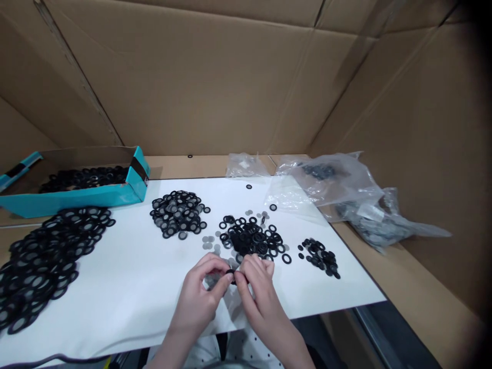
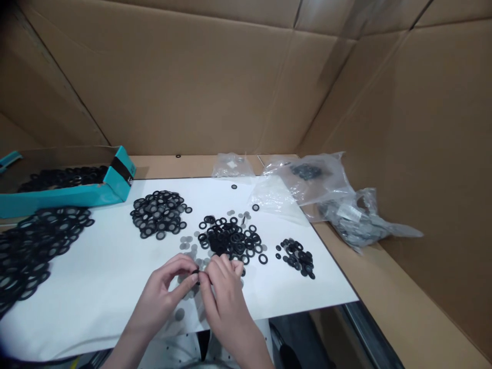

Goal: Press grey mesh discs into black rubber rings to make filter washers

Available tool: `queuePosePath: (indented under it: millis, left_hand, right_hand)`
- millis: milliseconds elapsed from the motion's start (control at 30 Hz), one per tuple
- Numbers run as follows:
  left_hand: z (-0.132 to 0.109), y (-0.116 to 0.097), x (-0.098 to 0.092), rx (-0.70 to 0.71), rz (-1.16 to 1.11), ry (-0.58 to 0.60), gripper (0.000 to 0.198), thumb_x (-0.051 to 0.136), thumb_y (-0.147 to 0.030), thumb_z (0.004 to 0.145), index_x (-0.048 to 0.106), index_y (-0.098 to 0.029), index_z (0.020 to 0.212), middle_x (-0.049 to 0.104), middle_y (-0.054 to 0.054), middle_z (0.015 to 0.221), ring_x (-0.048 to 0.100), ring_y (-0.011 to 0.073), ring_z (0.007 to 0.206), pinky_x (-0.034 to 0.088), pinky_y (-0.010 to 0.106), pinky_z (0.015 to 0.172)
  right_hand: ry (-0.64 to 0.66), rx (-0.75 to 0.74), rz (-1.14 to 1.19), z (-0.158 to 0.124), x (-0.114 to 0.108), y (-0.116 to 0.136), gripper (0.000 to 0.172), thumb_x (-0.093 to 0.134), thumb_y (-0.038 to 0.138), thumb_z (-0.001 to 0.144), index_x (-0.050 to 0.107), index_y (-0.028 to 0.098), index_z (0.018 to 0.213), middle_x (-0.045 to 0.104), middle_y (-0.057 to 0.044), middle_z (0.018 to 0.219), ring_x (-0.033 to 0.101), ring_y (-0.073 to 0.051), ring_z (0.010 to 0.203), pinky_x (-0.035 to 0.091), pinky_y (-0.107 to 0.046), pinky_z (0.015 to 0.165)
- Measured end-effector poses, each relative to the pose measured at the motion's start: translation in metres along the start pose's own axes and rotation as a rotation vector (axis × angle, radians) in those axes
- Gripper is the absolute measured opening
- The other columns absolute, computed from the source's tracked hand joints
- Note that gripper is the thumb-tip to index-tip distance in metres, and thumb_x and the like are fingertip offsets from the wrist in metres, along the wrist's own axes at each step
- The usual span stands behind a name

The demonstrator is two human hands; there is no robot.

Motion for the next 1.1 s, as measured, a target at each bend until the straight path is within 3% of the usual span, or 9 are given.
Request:
queuePosePath:
  millis: [167,400,700,900,1000,1100]
  left_hand:
    - [0.001,0.004,-0.002,-0.153,-0.191,0.157,0.016,0.066,-0.032,0.074,0.064,-0.016,0.076,0.055,0.003,0.081,0.052,0.0163,0.075,0.043,0.026,0.068]
    - [0.003,0.004,0.001,-0.068,-0.059,0.045,0.011,0.066,-0.026,0.073,0.063,-0.016,0.07,0.055,0.003,0.078,0.052,0.0161,0.074,0.041,0.026,0.07]
    - [0.001,-0.003,-0.003,-0.278,-0.293,0.264,0.018,0.067,-0.033,0.072,0.064,-0.015,0.071,0.053,0.001,0.073,0.049,0.0129,0.064,0.037,0.026,0.063]
    - [-0.002,-0.005,-0.002,-0.281,-0.218,0.212,0.022,0.065,-0.035,0.074,0.058,-0.016,0.065,0.047,-0.002,0.062,0.042,0.012,0.063,0.033,0.024,0.061]
    - [-0.002,-0.003,-0.002,-0.277,-0.207,0.215,0.022,0.065,-0.033,0.073,0.056,-0.016,0.063,0.046,-0.002,0.064,0.043,0.0121,0.064,0.033,0.025,0.062]
    - [-0.003,-0.001,-0.002,-0.273,-0.213,0.234,0.022,0.065,-0.033,0.073,0.055,-0.017,0.062,0.047,-0.002,0.066,0.044,0.0125,0.064,0.034,0.025,0.061]
  right_hand:
    - [0.05,0.021,0.059,0.003,-0.002,-0.004,0.023,0.03,0.021,0.098,0.037,0.021,0.077,0.045,0.0,0.078,0.045,-0.017,0.08,0.034,-0.035,0.08]
    - [0.054,-0.03,-0.063,0.001,-0.008,0.004,0.022,0.028,0.017,0.097,0.035,0.02,0.076,0.042,-0.001,0.078,0.041,-0.018,0.078,0.031,-0.037,0.076]
    - [0.082,0.071,0.157,0.0,-0.001,-0.005,0.029,0.029,0.027,0.099,0.037,0.021,0.072,0.045,0.0,0.075,0.045,-0.017,0.079,0.034,-0.036,0.082]
    - [0.025,0.225,0.391,-0.009,0.004,-0.009,0.022,0.034,0.035,0.097,0.049,0.023,0.088,0.052,-0.004,0.093,0.049,-0.018,0.096,0.041,-0.029,0.085]
    - [0.037,0.202,0.396,-0.011,0.005,-0.01,0.021,0.034,0.034,0.097,0.045,0.023,0.084,0.048,-0.002,0.087,0.047,-0.017,0.09,0.04,-0.029,0.086]
    - [0.003,0.137,0.334,-0.013,0.007,-0.01,0.014,0.035,0.03,0.097,0.042,0.023,0.087,0.046,-0.002,0.088,0.046,-0.018,0.094,0.03,-0.036,0.099]
Point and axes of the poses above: each hand's wrist, its own z-axis towards the middle knuckle, its own x-axis out of the palm, y = z × x, the point moved 1 cm from there along z, towards the middle knuckle
